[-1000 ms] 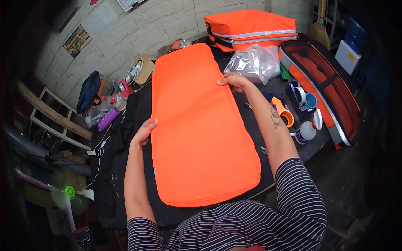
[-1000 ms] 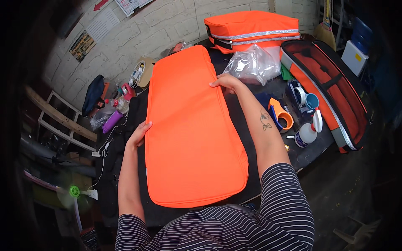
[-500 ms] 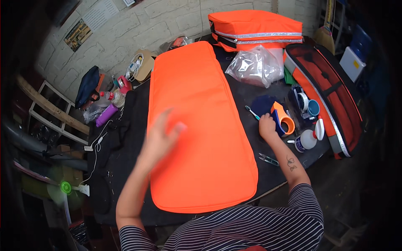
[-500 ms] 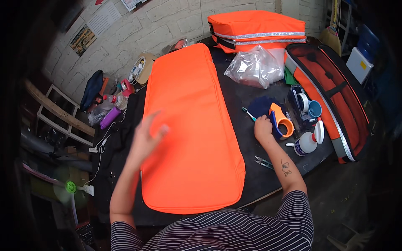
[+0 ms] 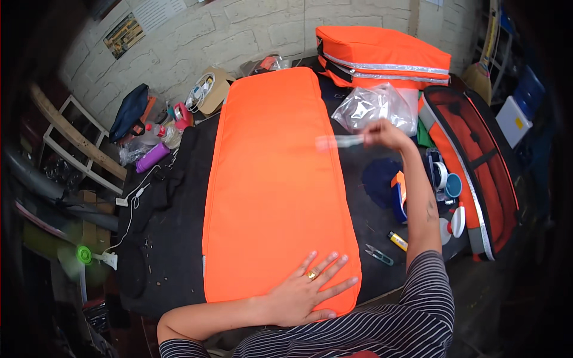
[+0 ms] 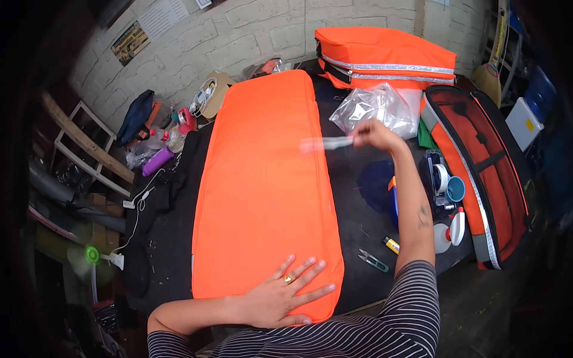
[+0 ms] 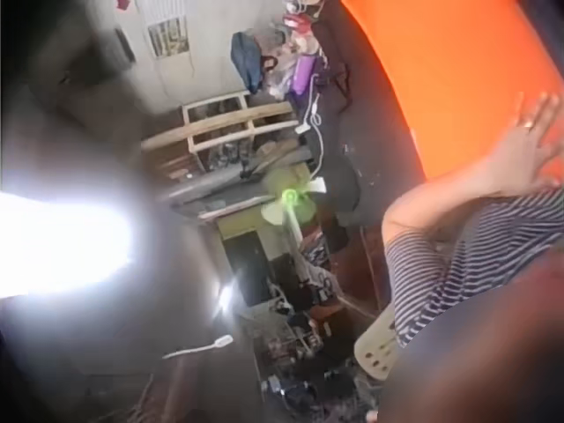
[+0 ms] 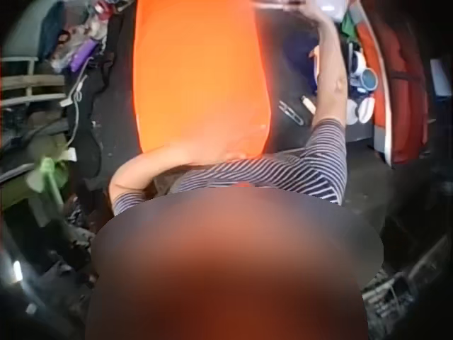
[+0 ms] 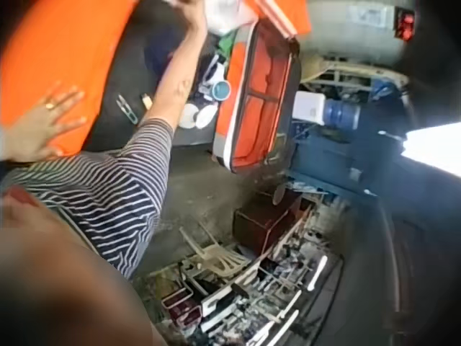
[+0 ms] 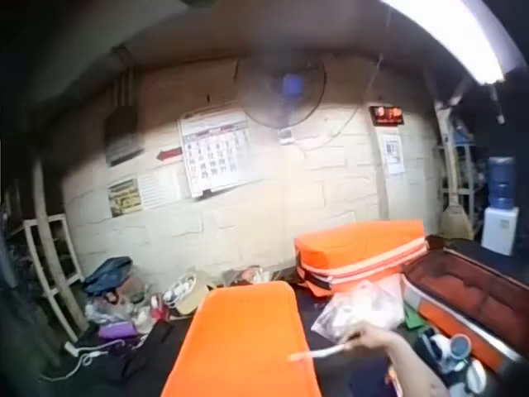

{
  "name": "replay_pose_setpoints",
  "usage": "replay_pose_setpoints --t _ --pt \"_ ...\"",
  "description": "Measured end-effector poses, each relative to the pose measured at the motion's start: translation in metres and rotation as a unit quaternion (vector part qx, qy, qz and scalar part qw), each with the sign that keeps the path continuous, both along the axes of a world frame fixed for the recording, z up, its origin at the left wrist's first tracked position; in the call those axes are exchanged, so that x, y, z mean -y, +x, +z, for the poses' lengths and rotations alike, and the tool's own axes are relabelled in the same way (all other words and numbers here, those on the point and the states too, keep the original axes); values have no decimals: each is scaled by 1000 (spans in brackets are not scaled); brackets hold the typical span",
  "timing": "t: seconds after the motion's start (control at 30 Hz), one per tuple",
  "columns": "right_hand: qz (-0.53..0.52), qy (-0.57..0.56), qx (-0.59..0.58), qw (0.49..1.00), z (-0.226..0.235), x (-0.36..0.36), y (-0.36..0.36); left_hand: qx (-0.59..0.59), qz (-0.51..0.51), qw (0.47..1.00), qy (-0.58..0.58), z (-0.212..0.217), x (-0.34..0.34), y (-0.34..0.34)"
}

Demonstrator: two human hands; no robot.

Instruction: Inspecting, cleaning, and attaching straps to orange trauma bags.

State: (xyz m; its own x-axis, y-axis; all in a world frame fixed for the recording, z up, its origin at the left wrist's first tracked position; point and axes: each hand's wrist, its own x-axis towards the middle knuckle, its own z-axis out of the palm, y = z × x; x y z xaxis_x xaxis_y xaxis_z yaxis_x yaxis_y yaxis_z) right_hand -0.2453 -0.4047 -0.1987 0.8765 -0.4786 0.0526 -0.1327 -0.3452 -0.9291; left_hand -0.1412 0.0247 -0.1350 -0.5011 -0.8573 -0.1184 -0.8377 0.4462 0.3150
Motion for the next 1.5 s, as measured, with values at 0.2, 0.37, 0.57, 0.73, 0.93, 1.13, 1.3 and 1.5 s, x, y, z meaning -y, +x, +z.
replay_pose_setpoints --t 0.2,0.37,0.57,0.73,0.93,1.13,1.3,1.5 --pt "-8 32 207 978 -7 17 42 9 26 999 25 0 -4 1" --pt "-340 -129 154 919 -38 41 46 -22 14 1000 -1 -4 -4 -1" --pt "-270 -137 156 940 -44 32 62 -8 10 1000 -5 -3 -4 -2" --pt "-261 -137 117 949 -35 47 53 -13 7 1000 -8 -1 -7 -4" --pt "-192 -94 72 974 -38 56 43 -19 10 1000 -20 -7 -9 -5" --pt "-155 -134 79 976 -26 43 48 -35 12 999 -36 -8 -9 -4" --pt "-73 -257 45 963 81 -36 56 -55 73 996 -19 -3 -31 -24" --pt "231 -409 -45 882 106 -190 75 -79 56 990 -99 -24 -41 -35"
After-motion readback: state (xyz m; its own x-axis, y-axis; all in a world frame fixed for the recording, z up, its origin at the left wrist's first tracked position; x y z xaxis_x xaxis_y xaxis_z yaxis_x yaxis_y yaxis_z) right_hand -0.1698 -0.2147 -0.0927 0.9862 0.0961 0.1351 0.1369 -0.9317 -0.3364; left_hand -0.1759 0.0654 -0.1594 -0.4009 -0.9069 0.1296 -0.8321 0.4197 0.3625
